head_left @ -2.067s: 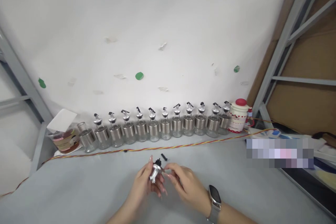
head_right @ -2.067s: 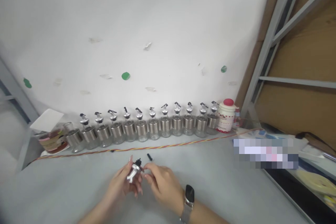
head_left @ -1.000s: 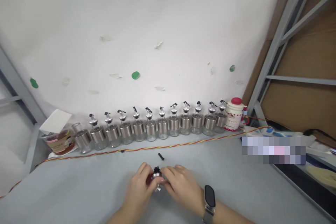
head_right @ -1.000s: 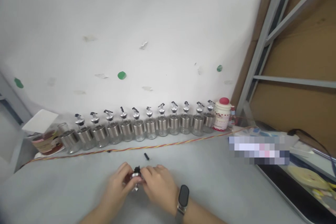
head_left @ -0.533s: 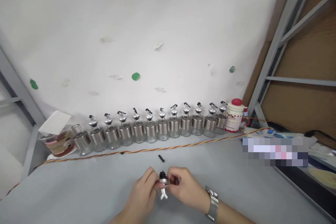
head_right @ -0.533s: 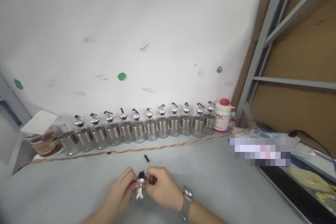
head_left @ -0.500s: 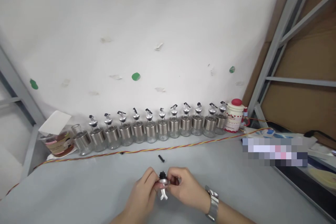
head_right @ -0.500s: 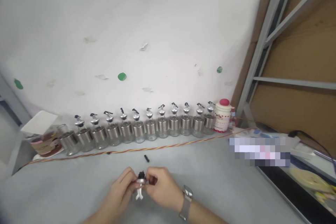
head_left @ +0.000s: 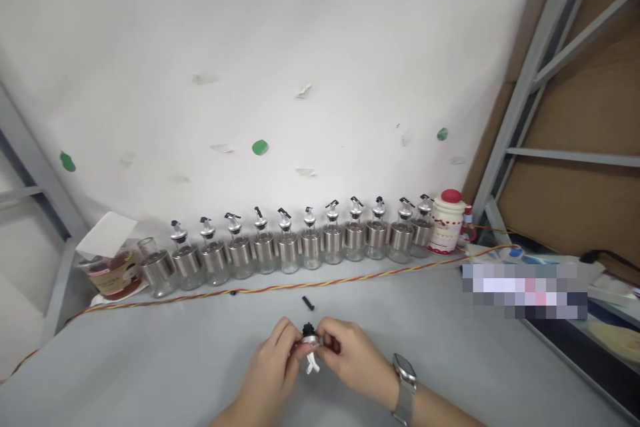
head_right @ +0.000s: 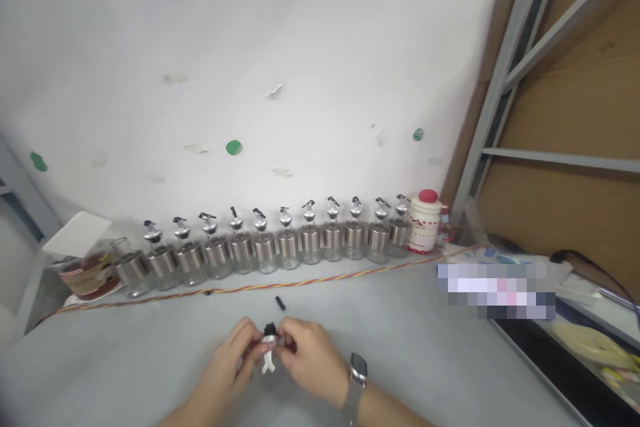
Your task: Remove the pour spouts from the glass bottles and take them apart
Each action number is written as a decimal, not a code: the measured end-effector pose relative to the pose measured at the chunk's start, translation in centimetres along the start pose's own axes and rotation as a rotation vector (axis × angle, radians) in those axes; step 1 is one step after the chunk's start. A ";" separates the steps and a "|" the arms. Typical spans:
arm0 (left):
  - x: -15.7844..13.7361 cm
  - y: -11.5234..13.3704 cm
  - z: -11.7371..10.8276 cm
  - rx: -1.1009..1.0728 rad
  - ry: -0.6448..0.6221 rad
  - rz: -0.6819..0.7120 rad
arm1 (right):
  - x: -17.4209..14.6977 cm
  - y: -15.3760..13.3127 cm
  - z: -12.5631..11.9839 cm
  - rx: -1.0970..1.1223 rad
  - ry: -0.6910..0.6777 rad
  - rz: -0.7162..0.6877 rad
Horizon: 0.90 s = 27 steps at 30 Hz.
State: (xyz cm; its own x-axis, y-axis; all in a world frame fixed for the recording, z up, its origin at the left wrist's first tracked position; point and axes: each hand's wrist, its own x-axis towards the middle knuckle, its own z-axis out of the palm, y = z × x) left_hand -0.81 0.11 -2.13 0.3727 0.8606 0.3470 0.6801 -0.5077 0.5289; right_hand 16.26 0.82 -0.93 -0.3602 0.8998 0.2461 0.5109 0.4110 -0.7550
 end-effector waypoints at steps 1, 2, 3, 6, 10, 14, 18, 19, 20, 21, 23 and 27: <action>0.0 0.0 0.0 0.000 0.003 -0.003 | 0.0 0.0 0.0 -0.003 0.001 0.008; 0.0 0.0 0.0 -0.001 0.006 -0.004 | 0.0 0.0 -0.1 -0.006 0.000 0.016; 0.0 0.1 0.0 -0.003 0.010 -0.004 | 0.1 -0.1 -0.1 -0.009 -0.002 0.022; 0.0 0.2 0.0 -0.014 0.012 -0.004 | 0.1 0.0 -0.1 -0.027 -0.006 0.021; 0.0 0.3 0.0 -0.039 -0.005 -0.023 | 0.3 0.1 0.0 -0.026 -0.017 0.017; 0.1 0.3 -0.1 -0.054 -0.009 -0.030 | 0.2 0.1 0.0 -0.016 -0.016 0.007; 0.3 0.6 -0.4 -0.119 -0.026 -0.016 | -0.1 0.0 -0.2 -0.028 -0.030 -0.028; 0.3 0.6 -0.4 -0.140 -0.030 -0.008 | -0.1 0.0 -0.2 -0.034 -0.037 -0.043; 0.3 0.7 -0.4 -0.159 -0.033 -0.003 | -0.2 0.0 -0.3 -0.041 -0.040 -0.061; 0.3 0.8 -0.5 -0.177 -0.038 0.000 | -0.2 0.0 -0.3 -0.050 -0.040 -0.079; 0.4 0.9 -0.5 -0.204 -0.046 -0.015 | -0.3 0.0 -0.3 -0.077 -0.039 -0.112; 0.4 1.1 -0.7 -0.232 -0.075 -0.070 | -0.2 0.3 -0.5 -0.207 -0.033 -0.181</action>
State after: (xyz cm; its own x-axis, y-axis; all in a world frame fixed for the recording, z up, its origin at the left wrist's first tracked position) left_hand -0.33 -0.15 -0.84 0.3812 0.8901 0.2497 0.5460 -0.4348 0.7162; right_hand 16.83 0.82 -0.93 -0.4834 0.8054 0.3430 0.5833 0.5885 -0.5598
